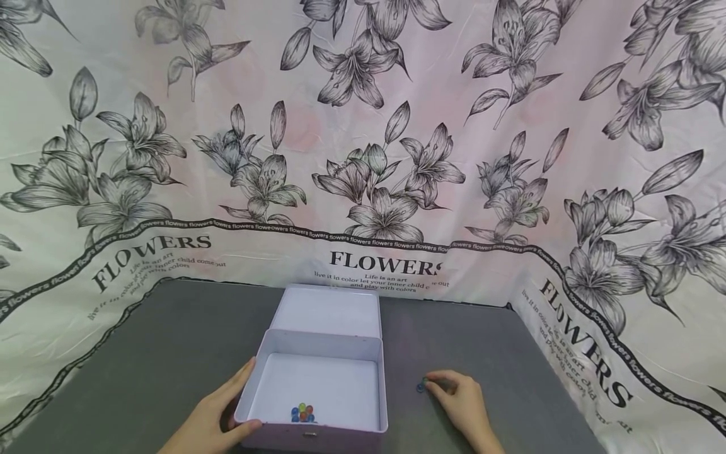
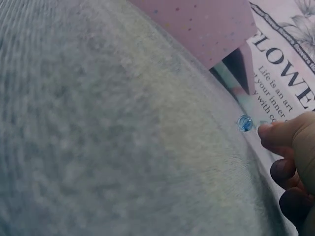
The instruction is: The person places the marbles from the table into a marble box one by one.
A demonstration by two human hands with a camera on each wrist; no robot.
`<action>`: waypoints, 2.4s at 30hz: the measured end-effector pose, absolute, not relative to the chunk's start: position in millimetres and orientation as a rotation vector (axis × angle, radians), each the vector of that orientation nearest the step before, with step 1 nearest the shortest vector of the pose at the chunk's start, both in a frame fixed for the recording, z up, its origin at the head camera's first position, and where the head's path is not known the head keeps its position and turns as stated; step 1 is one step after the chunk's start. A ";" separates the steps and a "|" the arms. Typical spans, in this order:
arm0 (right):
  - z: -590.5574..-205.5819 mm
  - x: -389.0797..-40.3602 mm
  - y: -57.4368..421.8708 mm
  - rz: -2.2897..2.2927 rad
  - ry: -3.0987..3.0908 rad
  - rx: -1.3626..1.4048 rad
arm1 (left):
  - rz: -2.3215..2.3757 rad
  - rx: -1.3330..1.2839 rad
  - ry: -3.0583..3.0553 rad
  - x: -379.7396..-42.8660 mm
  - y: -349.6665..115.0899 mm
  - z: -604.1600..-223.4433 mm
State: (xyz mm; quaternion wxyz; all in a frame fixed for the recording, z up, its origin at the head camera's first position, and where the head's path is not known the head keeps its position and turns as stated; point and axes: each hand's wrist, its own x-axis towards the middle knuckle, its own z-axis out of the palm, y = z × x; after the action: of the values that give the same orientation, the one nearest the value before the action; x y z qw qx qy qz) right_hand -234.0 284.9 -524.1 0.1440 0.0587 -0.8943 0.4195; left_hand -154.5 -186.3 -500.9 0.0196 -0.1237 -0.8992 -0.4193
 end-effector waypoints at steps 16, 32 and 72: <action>-506.5 -234.7 274.3 1.388 -2.478 0.296 | -1.275 -0.392 -2.789 -155.3 -187.2 -500.4; -478.0 -253.1 239.2 1.542 -2.388 0.286 | -1.342 -0.393 -2.770 -153.6 -186.9 -498.6; -443.5 -264.4 104.3 1.623 -2.484 0.536 | -1.205 -0.418 -2.746 -153.8 -187.7 -503.9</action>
State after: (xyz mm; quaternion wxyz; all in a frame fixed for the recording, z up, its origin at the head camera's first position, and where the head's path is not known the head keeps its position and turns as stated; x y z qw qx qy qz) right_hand -264.4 104.3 -443.5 0.0633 0.1776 -0.8221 0.5372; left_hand -153.8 -187.7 -503.9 0.0568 -0.1379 -0.9054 -0.3974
